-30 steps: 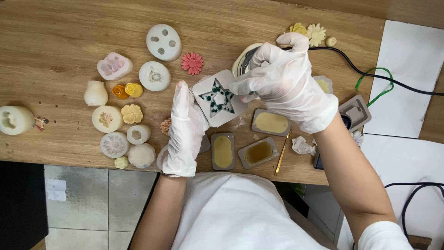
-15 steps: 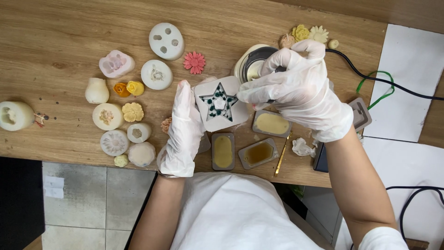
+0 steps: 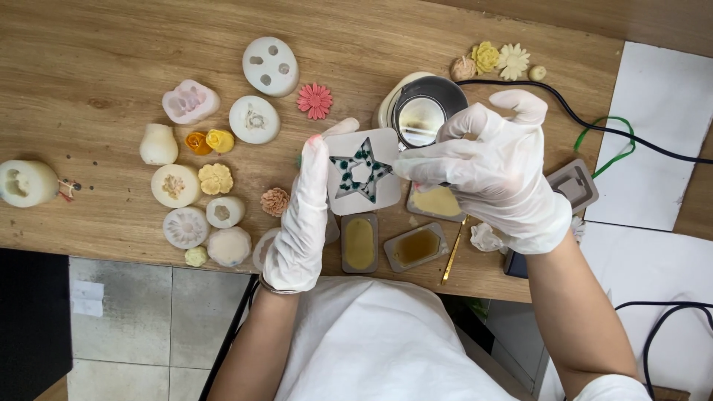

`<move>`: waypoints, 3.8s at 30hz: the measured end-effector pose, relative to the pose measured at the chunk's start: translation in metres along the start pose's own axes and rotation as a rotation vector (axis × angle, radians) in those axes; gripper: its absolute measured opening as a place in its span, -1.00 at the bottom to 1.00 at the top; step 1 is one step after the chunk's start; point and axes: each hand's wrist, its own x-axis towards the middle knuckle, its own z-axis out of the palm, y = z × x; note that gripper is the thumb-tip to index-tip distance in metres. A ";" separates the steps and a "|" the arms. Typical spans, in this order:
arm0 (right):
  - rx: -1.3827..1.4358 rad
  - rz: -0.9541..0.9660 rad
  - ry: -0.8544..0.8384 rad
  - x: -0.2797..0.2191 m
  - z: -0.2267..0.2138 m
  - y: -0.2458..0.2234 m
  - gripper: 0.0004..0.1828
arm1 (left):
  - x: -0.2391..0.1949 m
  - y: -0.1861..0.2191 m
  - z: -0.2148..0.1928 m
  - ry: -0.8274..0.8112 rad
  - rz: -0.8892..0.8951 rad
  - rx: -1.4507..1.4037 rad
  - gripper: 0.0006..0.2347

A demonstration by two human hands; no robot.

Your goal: The person wears gloves and uses a heat gun to warm a star-shaped candle decorated with green wax pieces, then stirs and pours melted wax from a small pot, and handles finished flower-shaped candles on the table, placing one into the pot.

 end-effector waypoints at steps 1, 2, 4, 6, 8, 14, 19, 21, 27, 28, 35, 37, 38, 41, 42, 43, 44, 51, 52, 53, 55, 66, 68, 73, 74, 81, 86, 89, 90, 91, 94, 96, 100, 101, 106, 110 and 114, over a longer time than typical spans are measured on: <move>0.000 0.001 0.000 -0.006 0.004 0.001 -0.68 | 0.001 -0.002 -0.001 0.000 0.000 0.001 -0.39; -0.005 0.006 -0.013 -0.012 0.007 0.003 -0.68 | 0.002 -0.004 -0.002 0.000 -0.006 -0.004 -0.39; -0.013 0.011 -0.027 -0.019 0.010 0.005 -0.69 | 0.004 -0.006 -0.003 -0.001 -0.011 -0.010 -0.39; -0.022 -0.006 -0.005 -0.021 0.011 0.005 -0.72 | 0.005 -0.008 -0.005 0.013 -0.058 -0.105 -0.41; -0.092 -0.032 0.009 -0.014 0.005 -0.001 -0.70 | 0.003 -0.009 -0.006 0.023 -0.069 -0.165 -0.41; -0.131 0.038 0.063 -0.023 0.001 -0.009 -0.65 | 0.004 -0.012 -0.005 0.029 -0.079 -0.217 -0.41; -0.115 0.136 0.042 -0.035 0.006 -0.010 -0.64 | 0.008 -0.018 -0.007 0.030 -0.027 -0.129 -0.42; -0.116 0.089 0.056 -0.036 0.008 -0.008 -0.63 | 0.005 -0.011 -0.002 0.037 -0.039 -0.062 -0.42; -0.175 0.079 0.041 -0.030 0.010 -0.010 -0.65 | 0.003 -0.010 -0.002 0.043 -0.038 -0.049 -0.43; -0.174 0.077 0.041 -0.030 0.009 -0.010 -0.65 | 0.003 -0.009 -0.002 0.044 -0.037 -0.049 -0.43; -0.107 0.075 0.040 -0.032 0.008 -0.013 -0.70 | 0.002 -0.007 -0.001 0.058 -0.052 -0.051 -0.42; -0.107 0.083 0.028 -0.031 0.010 -0.013 -0.70 | 0.001 -0.006 -0.001 0.057 -0.048 -0.038 -0.42; -0.101 0.093 0.029 -0.030 0.012 -0.013 -0.70 | 0.001 -0.006 -0.001 0.060 -0.054 -0.034 -0.42; -0.085 0.105 0.020 -0.029 0.014 -0.011 -0.71 | 0.001 -0.005 0.000 0.055 -0.074 -0.042 -0.42; -0.072 0.103 0.012 -0.029 0.014 -0.011 -0.71 | 0.002 -0.004 0.000 0.051 -0.088 -0.054 -0.43; -0.073 0.103 0.012 -0.029 0.013 -0.011 -0.71 | 0.002 -0.006 -0.001 0.050 -0.087 -0.054 -0.43; -0.068 0.089 0.015 -0.028 0.013 -0.011 -0.74 | 0.002 -0.008 -0.002 0.042 -0.053 -0.037 -0.43; -0.179 0.077 0.070 -0.030 0.005 -0.015 -0.66 | 0.004 -0.012 -0.003 0.071 -0.044 -0.024 -0.41; -0.179 0.077 0.069 -0.032 0.006 -0.017 -0.66 | 0.004 -0.012 -0.003 0.071 -0.044 -0.025 -0.41; -0.101 0.128 0.090 -0.034 0.006 -0.019 -0.69 | 0.004 -0.013 -0.003 0.075 -0.065 -0.063 -0.42; -0.021 0.177 0.112 -0.037 0.009 -0.022 -0.71 | 0.003 -0.014 -0.003 0.081 -0.085 -0.100 -0.42; 0.093 0.280 0.243 -0.055 0.016 -0.047 -0.73 | -0.004 -0.041 -0.013 0.021 -0.107 -0.200 -0.38; 0.170 0.350 0.273 -0.060 0.009 -0.057 -0.75 | -0.008 -0.041 -0.011 0.032 -0.104 -0.208 -0.38; 0.086 0.275 0.217 -0.067 0.005 -0.060 -0.75 | -0.030 -0.034 -0.006 0.067 -0.108 -0.217 -0.38; 0.023 0.229 0.198 -0.066 0.006 -0.061 -0.73 | -0.033 -0.035 -0.006 0.081 -0.098 -0.224 -0.39; -0.066 0.137 0.186 -0.054 0.002 -0.082 -0.71 | -0.051 -0.041 -0.008 0.159 -0.114 -0.248 -0.49; 0.651 0.819 0.677 -0.068 0.012 -0.107 -0.80 | -0.064 -0.038 -0.022 0.120 -0.088 -0.362 -0.48; 0.832 1.250 0.740 -0.094 0.042 -0.098 -0.84 | -0.068 -0.027 -0.035 0.071 -0.180 -0.466 -0.42; 0.834 1.281 0.680 -0.106 0.056 -0.092 -0.82 | -0.070 -0.023 -0.041 0.059 -0.243 -0.515 -0.39; 0.824 1.285 0.701 -0.114 0.075 -0.087 -0.82 | -0.071 -0.017 -0.042 0.042 -0.250 -0.504 -0.39; 1.011 1.602 0.426 -0.132 0.134 -0.076 -0.86 | -0.075 -0.015 -0.063 0.066 -0.377 -0.519 -0.38; 0.932 1.709 0.131 -0.136 0.173 -0.069 -0.75 | -0.071 -0.038 -0.098 -0.224 -0.167 -0.255 -0.47; 0.445 1.573 -0.117 -0.100 0.182 -0.069 -0.63 | -0.058 -0.008 -0.087 -0.259 -0.239 -0.279 -0.48; 0.366 1.513 -0.163 -0.100 0.193 -0.066 -0.62 | -0.055 0.001 -0.083 -0.221 -0.265 -0.315 -0.48; 0.174 1.483 -0.224 -0.104 0.197 -0.071 -0.59 | -0.044 0.019 -0.084 -0.128 -0.374 -0.409 -0.50; 0.177 1.678 0.214 -0.120 0.157 -0.097 -0.64 | -0.028 0.009 -0.110 -0.452 0.287 1.053 -0.60; 0.032 1.876 0.715 -0.205 0.126 -0.082 -0.77 | -0.028 0.046 -0.067 -0.224 -0.525 -0.324 -0.47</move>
